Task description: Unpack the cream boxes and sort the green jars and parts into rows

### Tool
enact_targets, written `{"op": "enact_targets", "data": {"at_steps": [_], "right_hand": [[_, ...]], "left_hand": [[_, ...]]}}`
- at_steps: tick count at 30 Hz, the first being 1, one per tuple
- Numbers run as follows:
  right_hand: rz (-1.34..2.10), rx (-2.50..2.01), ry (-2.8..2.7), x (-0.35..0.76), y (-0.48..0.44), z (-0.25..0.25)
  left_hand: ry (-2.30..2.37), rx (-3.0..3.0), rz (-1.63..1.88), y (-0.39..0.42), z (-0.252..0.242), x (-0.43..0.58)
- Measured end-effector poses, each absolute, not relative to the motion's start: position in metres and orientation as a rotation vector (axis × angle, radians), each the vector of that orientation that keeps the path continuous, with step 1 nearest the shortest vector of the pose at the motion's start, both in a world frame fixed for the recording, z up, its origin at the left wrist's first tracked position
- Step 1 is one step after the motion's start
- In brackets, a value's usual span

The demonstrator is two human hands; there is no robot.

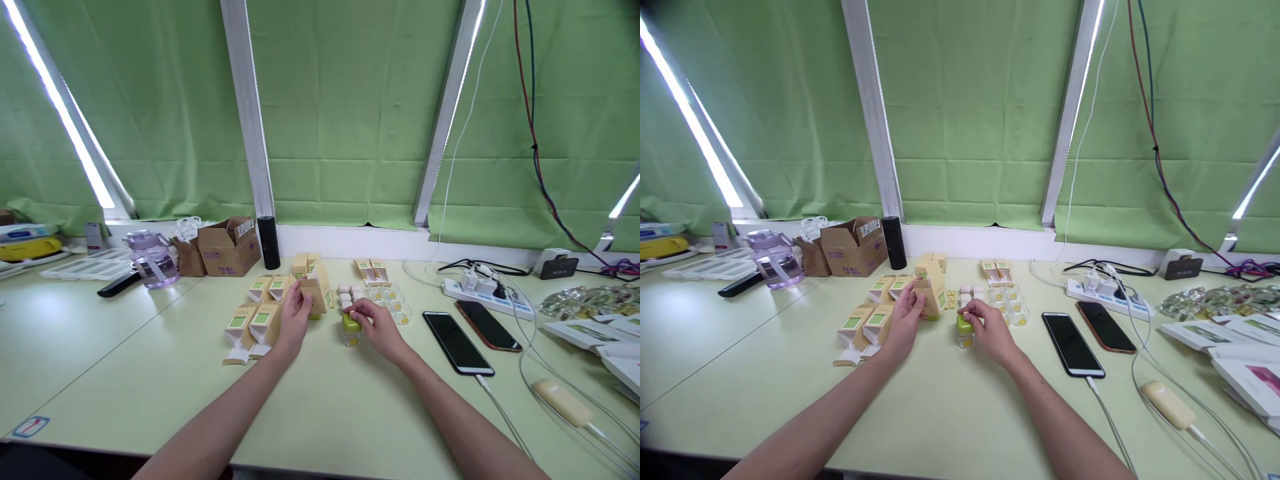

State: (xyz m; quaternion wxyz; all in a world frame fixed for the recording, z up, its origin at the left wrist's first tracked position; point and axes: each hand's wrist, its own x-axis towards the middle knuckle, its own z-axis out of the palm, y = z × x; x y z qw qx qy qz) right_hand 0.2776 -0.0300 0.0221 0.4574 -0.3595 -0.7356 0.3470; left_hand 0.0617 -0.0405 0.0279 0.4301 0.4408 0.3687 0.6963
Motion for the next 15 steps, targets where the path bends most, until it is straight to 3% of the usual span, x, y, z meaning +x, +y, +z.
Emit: {"op": "enact_targets", "data": {"at_steps": [15], "right_hand": [[0.869,-0.938,-1.936,0.28,-0.0314,0.0155]], "left_hand": [[0.7,0.851,1.572,-0.0412,0.0251,0.0644]]}}
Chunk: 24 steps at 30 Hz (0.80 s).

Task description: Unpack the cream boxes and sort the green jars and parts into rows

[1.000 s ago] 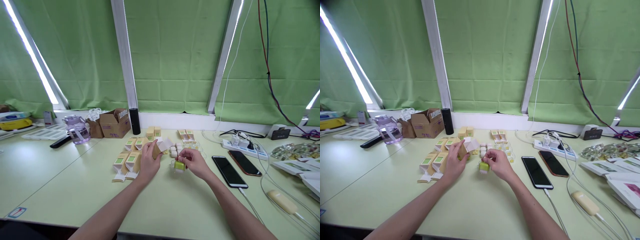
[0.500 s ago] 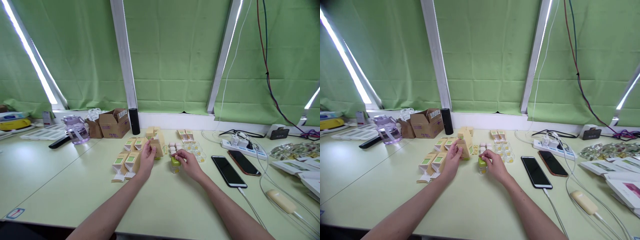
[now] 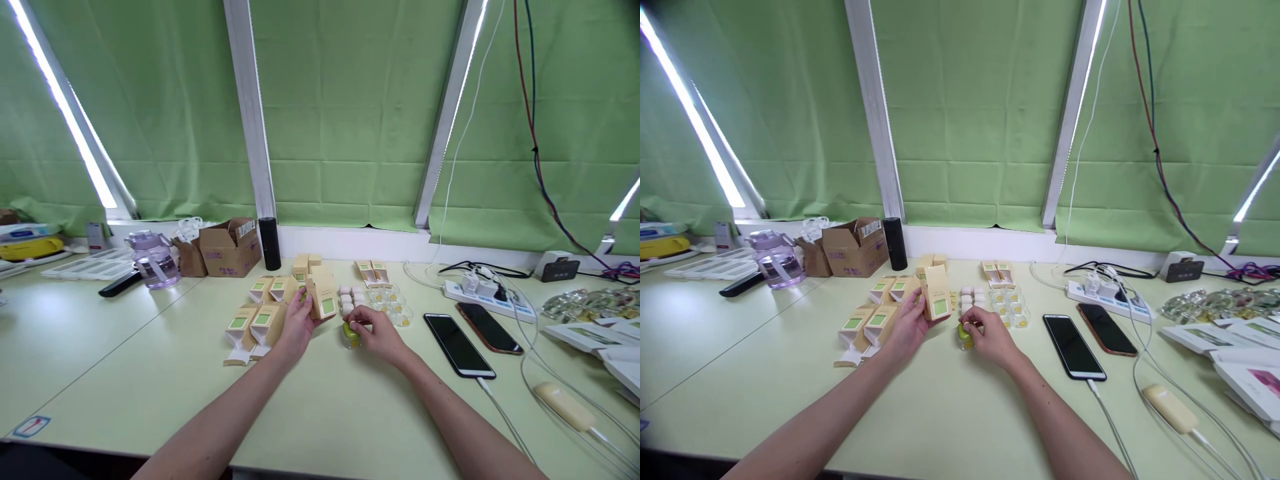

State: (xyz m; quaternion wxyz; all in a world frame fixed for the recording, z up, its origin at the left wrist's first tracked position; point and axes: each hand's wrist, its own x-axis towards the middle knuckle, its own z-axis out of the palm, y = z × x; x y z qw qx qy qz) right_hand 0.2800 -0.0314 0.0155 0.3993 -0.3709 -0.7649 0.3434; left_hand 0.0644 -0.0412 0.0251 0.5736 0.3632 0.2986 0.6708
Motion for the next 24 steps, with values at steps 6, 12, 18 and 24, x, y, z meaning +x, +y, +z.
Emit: {"op": "enact_targets", "data": {"at_steps": [6,12,18,24], "right_hand": [[0.851,-0.949,-1.927,0.281,-0.034,0.018],[0.717,-0.894,-1.814,0.279,-0.037,0.026],[0.721,-0.899,-1.68,0.277,-0.037,0.029],[0.884,-0.904,-1.647,0.273,-0.037,0.031]], "left_hand": [[0.677,0.842,1.51,-0.046,0.028,0.068],[0.685,0.854,1.48,-0.052,0.031,0.071],[0.697,0.87,1.45,-0.054,0.039,0.077],[0.769,0.992,1.395,-0.052,0.052,0.086]]}}
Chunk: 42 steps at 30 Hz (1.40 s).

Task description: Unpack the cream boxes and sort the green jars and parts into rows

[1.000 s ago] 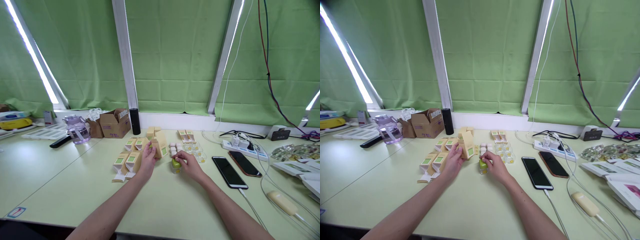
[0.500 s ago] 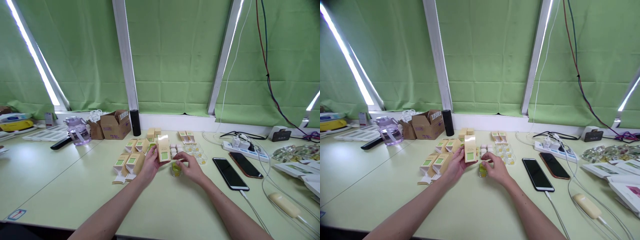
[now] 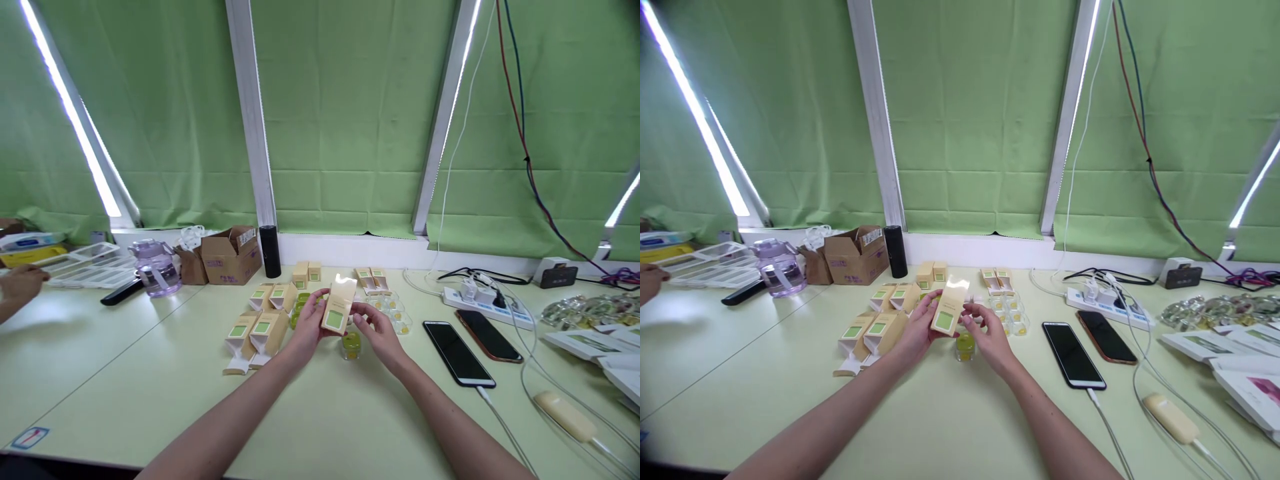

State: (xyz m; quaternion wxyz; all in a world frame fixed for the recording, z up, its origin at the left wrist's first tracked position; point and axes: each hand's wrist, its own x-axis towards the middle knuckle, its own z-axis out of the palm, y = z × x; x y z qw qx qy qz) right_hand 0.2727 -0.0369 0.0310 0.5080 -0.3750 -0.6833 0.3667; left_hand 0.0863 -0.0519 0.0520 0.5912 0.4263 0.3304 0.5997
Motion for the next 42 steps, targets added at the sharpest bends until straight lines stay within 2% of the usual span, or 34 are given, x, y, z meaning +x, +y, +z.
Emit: {"op": "enact_targets", "data": {"at_steps": [10,15,22,42], "right_hand": [[1.188,-0.764,-1.4,0.273,-0.038,0.038],[1.152,-0.818,-1.27,0.274,-0.035,0.038],[1.131,-0.856,-1.295,0.271,-0.035,0.038],[1.077,-0.807,-1.309,0.269,-0.026,0.021]], "left_hand": [[0.884,1.213,1.409,-0.045,0.057,0.102],[0.835,1.427,1.531,-0.051,0.042,0.094],[0.888,1.758,1.489,-0.06,0.035,0.098],[0.864,1.789,1.52,-0.06,0.029,0.1]]}}
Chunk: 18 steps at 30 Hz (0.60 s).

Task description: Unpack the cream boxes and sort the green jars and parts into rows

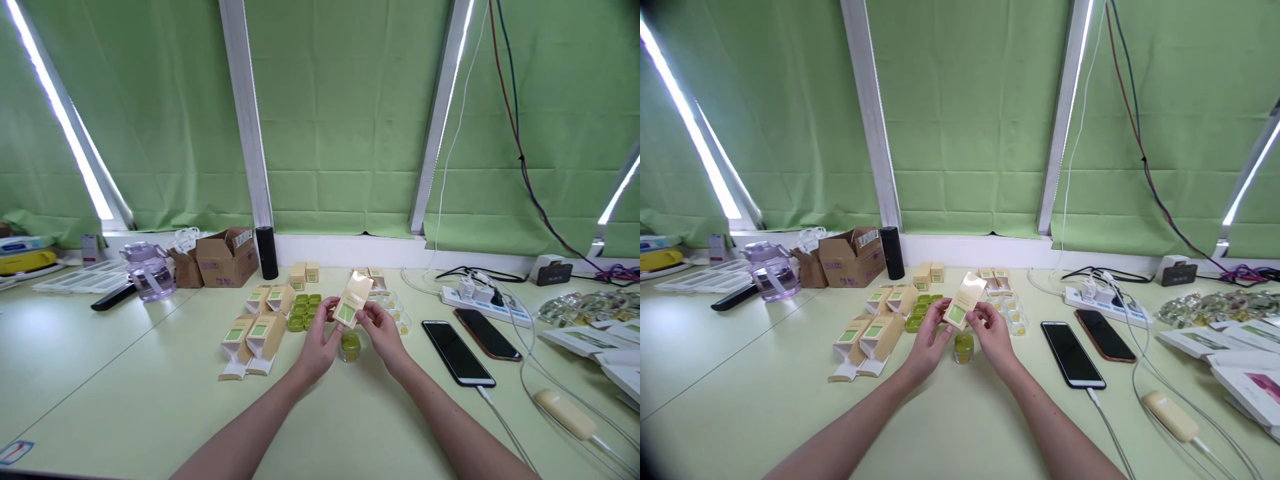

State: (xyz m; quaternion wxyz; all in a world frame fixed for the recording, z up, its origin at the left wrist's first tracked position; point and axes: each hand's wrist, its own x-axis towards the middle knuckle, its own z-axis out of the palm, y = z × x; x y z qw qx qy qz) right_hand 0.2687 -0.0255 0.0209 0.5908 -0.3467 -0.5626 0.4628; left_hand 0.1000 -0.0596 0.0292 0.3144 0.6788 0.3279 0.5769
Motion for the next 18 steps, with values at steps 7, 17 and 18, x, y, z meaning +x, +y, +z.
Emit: {"op": "enact_targets", "data": {"at_steps": [7,17,18], "right_hand": [[1.026,-0.818,-1.352,0.2695,-0.026,0.0204],[1.069,-0.719,-1.389,0.2707,-0.0322,0.023],[1.065,-0.723,-1.392,0.2706,-0.0318,0.0224]], "left_hand": [[0.862,1.763,1.528,-0.0621,0.0324,0.1023],[0.862,1.759,1.535,-0.0631,0.033,0.1015],[0.859,1.756,1.534,-0.0632,0.0331,0.1016]]}}
